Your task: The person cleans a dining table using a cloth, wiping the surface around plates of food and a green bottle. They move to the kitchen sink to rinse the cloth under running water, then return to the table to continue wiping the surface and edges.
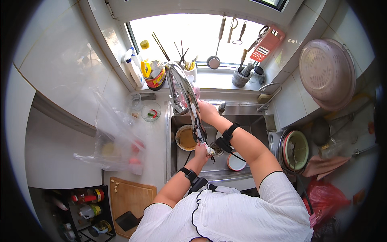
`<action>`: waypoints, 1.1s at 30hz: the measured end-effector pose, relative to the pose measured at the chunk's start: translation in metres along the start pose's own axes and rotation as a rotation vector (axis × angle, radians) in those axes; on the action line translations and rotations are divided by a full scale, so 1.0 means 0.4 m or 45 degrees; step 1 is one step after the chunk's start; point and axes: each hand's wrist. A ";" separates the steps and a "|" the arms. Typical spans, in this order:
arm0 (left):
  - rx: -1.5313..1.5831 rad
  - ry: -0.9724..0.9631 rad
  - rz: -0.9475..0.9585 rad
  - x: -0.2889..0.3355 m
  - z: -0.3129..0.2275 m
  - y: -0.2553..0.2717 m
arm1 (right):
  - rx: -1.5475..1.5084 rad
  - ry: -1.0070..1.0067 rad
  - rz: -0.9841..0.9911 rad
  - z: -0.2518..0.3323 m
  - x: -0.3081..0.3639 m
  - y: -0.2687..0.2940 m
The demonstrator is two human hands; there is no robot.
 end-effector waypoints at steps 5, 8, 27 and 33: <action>0.031 0.027 0.027 -0.011 0.008 -0.006 | -0.016 -0.060 0.037 -0.011 0.017 -0.015; 0.048 -0.092 0.084 0.006 0.004 -0.001 | -0.025 -0.156 -0.089 0.029 0.044 0.003; 0.278 0.057 0.166 -0.032 0.018 0.090 | -0.157 -0.673 0.027 -0.036 0.514 -0.196; 0.168 -0.058 0.194 -0.063 0.049 0.106 | -0.193 -0.888 0.168 -0.010 0.510 -0.165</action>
Point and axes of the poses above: each hand's wrist, its own x-axis away from the middle knuckle, its own y-axis out of the back of the hand, z = x × y, and after that the axes turned 8 degrees about -z, right-handed
